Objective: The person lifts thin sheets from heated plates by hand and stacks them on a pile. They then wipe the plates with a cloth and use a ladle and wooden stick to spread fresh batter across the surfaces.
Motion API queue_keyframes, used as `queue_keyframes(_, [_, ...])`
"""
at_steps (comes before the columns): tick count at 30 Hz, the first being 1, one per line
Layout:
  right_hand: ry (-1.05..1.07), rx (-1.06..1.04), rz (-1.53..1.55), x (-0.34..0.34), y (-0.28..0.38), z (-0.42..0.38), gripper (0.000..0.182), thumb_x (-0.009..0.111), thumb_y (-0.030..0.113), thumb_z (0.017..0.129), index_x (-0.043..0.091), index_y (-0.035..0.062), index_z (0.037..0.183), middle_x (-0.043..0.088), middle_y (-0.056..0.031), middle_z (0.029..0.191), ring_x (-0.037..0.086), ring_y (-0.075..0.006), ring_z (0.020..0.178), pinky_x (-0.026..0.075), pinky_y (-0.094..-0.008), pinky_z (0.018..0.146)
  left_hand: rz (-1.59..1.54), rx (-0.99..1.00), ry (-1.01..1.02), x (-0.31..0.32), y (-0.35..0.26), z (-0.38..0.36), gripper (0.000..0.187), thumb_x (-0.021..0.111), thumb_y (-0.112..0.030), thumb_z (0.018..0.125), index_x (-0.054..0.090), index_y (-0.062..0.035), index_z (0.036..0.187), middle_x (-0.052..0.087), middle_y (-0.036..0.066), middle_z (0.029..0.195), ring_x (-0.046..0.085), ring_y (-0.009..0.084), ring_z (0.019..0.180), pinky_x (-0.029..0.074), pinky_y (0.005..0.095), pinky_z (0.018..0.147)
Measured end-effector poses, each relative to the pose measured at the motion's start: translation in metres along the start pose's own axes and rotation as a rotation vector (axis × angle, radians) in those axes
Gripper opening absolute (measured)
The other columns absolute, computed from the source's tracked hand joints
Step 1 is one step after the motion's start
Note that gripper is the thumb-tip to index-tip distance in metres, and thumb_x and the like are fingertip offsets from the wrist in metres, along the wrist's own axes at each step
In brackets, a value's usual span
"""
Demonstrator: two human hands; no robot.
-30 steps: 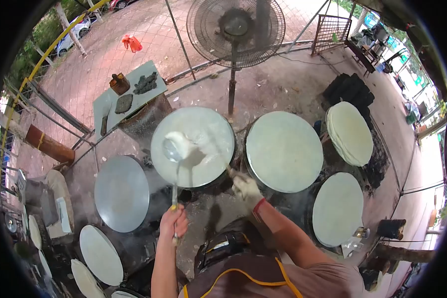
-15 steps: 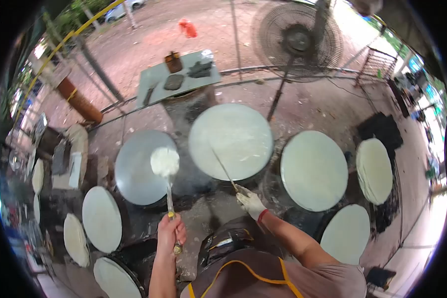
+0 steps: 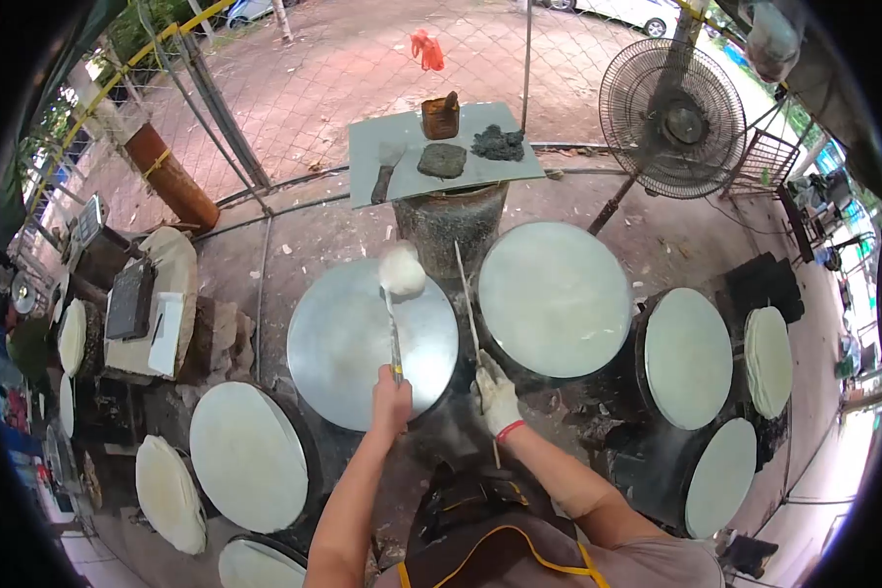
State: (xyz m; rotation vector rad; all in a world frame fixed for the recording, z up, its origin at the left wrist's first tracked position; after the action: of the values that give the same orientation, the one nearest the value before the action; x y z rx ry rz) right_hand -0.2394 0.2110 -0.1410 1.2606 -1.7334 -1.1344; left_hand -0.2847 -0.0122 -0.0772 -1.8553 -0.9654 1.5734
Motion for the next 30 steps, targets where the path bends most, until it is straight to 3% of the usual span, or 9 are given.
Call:
queue_keyframes(2, [-0.156, -0.275, -0.304, 0.012, -0.015, 0.004, 0.042, 0.050, 0.022, 0.092, 0.045, 0.0075, 0.131, 0.065, -0.0119, 0.097, 0.064, -0.0215, 0.086, 0.049, -0.0296, 0.074, 0.041, 0.064, 0.020, 0.011, 0.033, 0.021, 0.025, 0.044, -0.010, 0.079, 0.041, 0.0014, 0.101, 0.058, 0.030, 0.078, 0.056, 0.0466, 0.071, 0.042, 0.0528, 0.066])
queue_keyframes(3, [-0.124, -0.052, -0.411, 0.021, -0.007, -0.009, 0.040, 0.050, 0.020, 0.091, 0.047, 0.0066, 0.129, 0.060, -0.0166, 0.114, 0.056, -0.0270, 0.110, 0.042, -0.0327, 0.092, 0.061, 0.095, 0.030, 0.015, 0.047, 0.029, 0.025, 0.044, -0.010, 0.079, 0.041, 0.0011, 0.102, 0.058, 0.031, 0.079, 0.056, 0.0476, 0.073, 0.042, 0.0537, 0.067])
queue_keyframes(9, [-0.144, 0.137, -0.735, 0.049, -0.015, -0.006, 0.042, 0.053, 0.029, 0.085, 0.051, 0.0215, 0.127, 0.060, -0.0195, 0.109, 0.057, -0.0354, 0.101, 0.046, -0.0391, 0.085, 0.324, 0.102, -0.031, -0.014, 0.073, 0.064, 0.023, 0.041, -0.007, 0.082, 0.041, -0.0011, 0.104, 0.059, 0.029, 0.082, 0.057, 0.0474, 0.076, 0.043, 0.0550, 0.070])
queue_keyframes(14, [-0.088, 0.092, -0.419, 0.075, 0.000, 0.016, 0.042, 0.054, 0.025, 0.085, 0.054, 0.0031, 0.120, 0.061, -0.0220, 0.107, 0.060, -0.0302, 0.100, 0.046, -0.0310, 0.085, 0.491, 0.039, 0.009, -0.050, 0.088, 0.076, 0.024, 0.042, -0.005, 0.083, 0.041, -0.0028, 0.107, 0.056, 0.024, 0.094, 0.058, 0.0438, 0.080, 0.045, 0.0518, 0.071])
queue_keyframes(19, [-0.106, 0.219, -0.582, 0.105, 0.008, -0.011, 0.040, 0.050, 0.023, 0.086, 0.055, 0.0065, 0.122, 0.062, -0.0192, 0.107, 0.059, -0.0293, 0.103, 0.045, -0.0354, 0.088, 0.558, 0.036, 0.014, -0.072, 0.104, 0.071, 0.031, 0.046, -0.002, 0.081, 0.040, -0.0034, 0.112, 0.051, 0.022, 0.101, 0.059, 0.0415, 0.080, 0.047, 0.0483, 0.070])
queue_keyframes(20, [-0.057, -0.072, -0.530, 0.124, -0.007, 0.018, 0.040, 0.049, 0.025, 0.086, 0.056, 0.0054, 0.120, 0.063, -0.0199, 0.102, 0.061, -0.0310, 0.099, 0.046, -0.0367, 0.085, 0.562, 0.026, -0.001, -0.074, 0.106, 0.071, 0.033, 0.047, -0.002, 0.081, 0.040, -0.0035, 0.113, 0.051, 0.022, 0.102, 0.059, 0.0416, 0.080, 0.047, 0.0479, 0.070])
queue_keyframes(22, [0.103, 0.203, -0.240, 0.144, -0.021, 0.039, 0.040, 0.050, 0.027, 0.086, 0.056, 0.0043, 0.118, 0.064, -0.0224, 0.096, 0.061, -0.0344, 0.093, 0.047, -0.0387, 0.080, 0.563, 0.008, -0.030, -0.085, 0.108, 0.072, 0.037, 0.048, -0.002, 0.080, 0.039, -0.0036, 0.116, 0.049, 0.022, 0.103, 0.059, 0.0417, 0.081, 0.048, 0.0476, 0.070])
queue_keyframes(23, [0.020, -0.081, -0.362, 0.134, 0.019, 0.035, 0.040, 0.052, 0.028, 0.085, 0.057, 0.0035, 0.117, 0.065, -0.0224, 0.089, 0.064, -0.0341, 0.086, 0.048, -0.0394, 0.075, 0.559, -0.003, -0.040, -0.092, 0.109, 0.070, 0.039, 0.048, -0.003, 0.080, 0.039, -0.0036, 0.118, 0.048, 0.023, 0.104, 0.059, 0.0418, 0.082, 0.048, 0.0477, 0.070])
queue_keyframes(30, [0.093, -0.029, -0.444, 0.163, 0.013, 0.031, 0.038, 0.052, 0.021, 0.085, 0.056, 0.0010, 0.118, 0.062, -0.0211, 0.107, 0.059, -0.0290, 0.102, 0.043, -0.0321, 0.088, 0.655, 0.069, -0.150, -0.123, 0.128, 0.050, 0.053, 0.045, -0.007, 0.081, 0.039, -0.0079, 0.133, 0.046, 0.023, 0.103, 0.057, 0.0412, 0.083, 0.047, 0.0488, 0.068])
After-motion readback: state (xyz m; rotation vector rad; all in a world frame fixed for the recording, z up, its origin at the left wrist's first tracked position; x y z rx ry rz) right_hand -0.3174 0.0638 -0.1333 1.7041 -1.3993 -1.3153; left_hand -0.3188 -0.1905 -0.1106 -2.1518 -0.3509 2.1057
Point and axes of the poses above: each hand's wrist, its own z-axis towards the middle knuckle, its own x-axis out of the palm, y = z × x, the point moved 10 cm from there along z, towards the middle knuckle
